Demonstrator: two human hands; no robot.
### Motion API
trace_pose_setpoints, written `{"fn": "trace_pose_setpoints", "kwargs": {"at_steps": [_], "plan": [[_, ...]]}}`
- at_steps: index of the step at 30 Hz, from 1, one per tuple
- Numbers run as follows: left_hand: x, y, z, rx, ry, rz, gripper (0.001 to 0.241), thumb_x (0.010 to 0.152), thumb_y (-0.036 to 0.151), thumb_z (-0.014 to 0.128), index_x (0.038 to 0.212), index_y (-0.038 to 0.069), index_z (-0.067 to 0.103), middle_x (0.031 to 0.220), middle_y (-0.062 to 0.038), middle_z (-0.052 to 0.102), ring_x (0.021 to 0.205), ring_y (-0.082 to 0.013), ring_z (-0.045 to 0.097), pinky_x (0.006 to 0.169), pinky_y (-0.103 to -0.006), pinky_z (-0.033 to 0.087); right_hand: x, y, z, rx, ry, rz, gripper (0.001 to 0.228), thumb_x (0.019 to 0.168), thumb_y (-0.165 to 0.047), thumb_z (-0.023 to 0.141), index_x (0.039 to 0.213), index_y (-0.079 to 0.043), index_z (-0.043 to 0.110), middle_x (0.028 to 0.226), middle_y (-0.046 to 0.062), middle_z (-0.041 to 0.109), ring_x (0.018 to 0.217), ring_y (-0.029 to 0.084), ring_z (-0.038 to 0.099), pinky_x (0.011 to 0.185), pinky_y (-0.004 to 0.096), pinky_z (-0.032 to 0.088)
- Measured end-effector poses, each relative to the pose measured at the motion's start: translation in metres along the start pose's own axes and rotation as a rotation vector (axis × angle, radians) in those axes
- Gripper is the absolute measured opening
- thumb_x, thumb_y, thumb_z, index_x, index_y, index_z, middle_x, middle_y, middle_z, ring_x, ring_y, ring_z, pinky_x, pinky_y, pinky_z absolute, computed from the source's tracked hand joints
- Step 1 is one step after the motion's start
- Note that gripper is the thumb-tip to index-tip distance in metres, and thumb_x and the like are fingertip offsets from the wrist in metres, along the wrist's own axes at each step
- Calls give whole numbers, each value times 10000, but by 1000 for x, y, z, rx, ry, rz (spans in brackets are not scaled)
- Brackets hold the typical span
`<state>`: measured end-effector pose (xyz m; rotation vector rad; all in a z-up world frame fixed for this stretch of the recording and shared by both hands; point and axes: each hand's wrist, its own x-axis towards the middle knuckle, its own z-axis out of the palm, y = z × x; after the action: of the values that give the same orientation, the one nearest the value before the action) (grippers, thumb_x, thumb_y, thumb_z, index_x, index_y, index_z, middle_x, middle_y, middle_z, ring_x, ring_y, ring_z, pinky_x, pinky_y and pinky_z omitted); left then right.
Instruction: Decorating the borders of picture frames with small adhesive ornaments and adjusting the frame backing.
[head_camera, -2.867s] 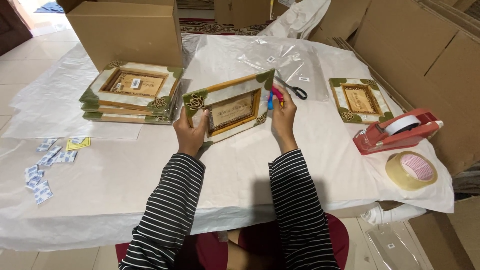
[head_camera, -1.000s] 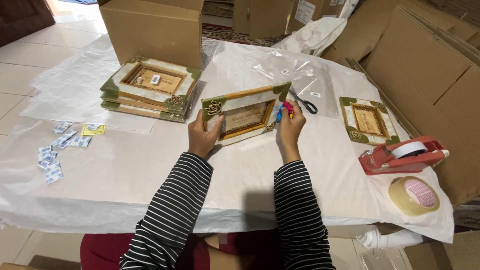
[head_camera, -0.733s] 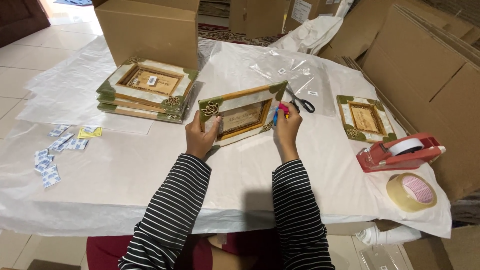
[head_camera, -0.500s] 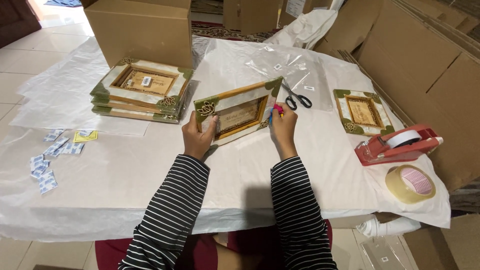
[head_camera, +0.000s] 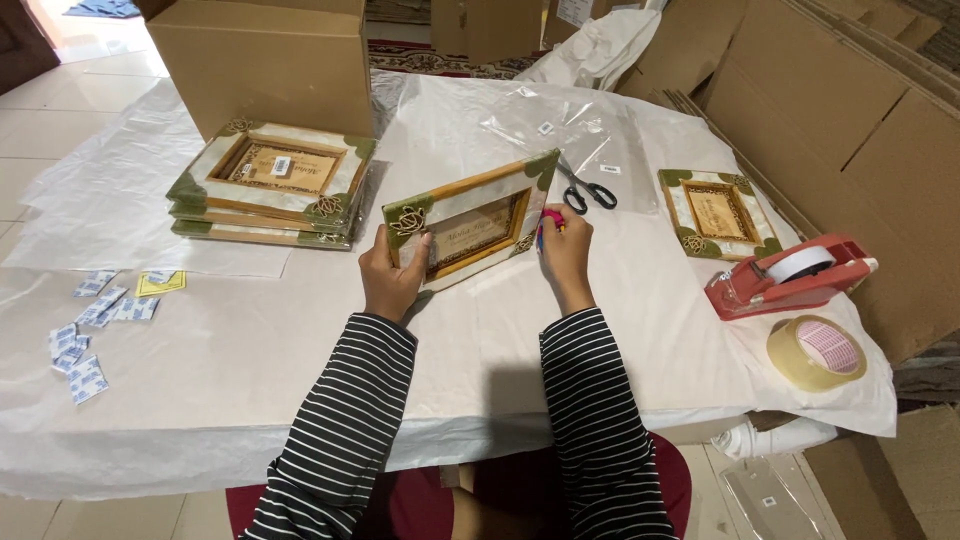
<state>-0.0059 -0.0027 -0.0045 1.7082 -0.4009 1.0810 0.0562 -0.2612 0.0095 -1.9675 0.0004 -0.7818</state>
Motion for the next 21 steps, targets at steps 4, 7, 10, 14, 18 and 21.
{"fn": "trace_pose_setpoints", "kwargs": {"at_steps": [4,7,10,14,18,21], "plan": [[2,4,1,-2,-1,3,195,965,178,762,968,65,603,782,-166,733,759,-316,742,690,-412,580,11,39,14,-35,-72,12,180,833,-107,610,916,-104,770,683,143,670,691,301,657,676,419,518],[4,5,0,-17,-1,8,174,976,150,749,1001,48,610,800,-174,733,790,-340,741,699,-445,583,10,38,13,-52,-91,40,185,832,-111,617,925,-108,777,681,116,683,697,290,682,692,395,538],[4,0,5,-24,-6,10,184,978,144,754,1005,40,605,821,-182,733,818,-341,740,714,-454,581,9,32,8,-47,-90,30,183,836,-113,620,934,-96,774,703,146,690,726,328,694,695,425,537],[4,-15,10,-16,22,69,197,952,138,779,1018,37,623,869,-169,746,860,-339,742,736,-450,574,11,29,2,0,-46,59,203,850,-127,611,968,-103,774,735,170,697,716,331,687,614,470,535],[5,-21,7,0,19,124,201,969,135,772,1026,30,611,880,-176,742,865,-355,740,745,-441,571,-2,-8,-9,183,32,140,243,842,-123,570,1001,-101,753,731,115,686,626,212,637,427,347,594],[7,-17,6,-34,5,111,141,1035,162,692,1052,42,618,883,-150,743,872,-326,742,749,-432,571,-6,-23,-15,251,95,68,246,855,-83,560,1020,-58,741,769,193,685,653,248,642,380,440,596]]}}
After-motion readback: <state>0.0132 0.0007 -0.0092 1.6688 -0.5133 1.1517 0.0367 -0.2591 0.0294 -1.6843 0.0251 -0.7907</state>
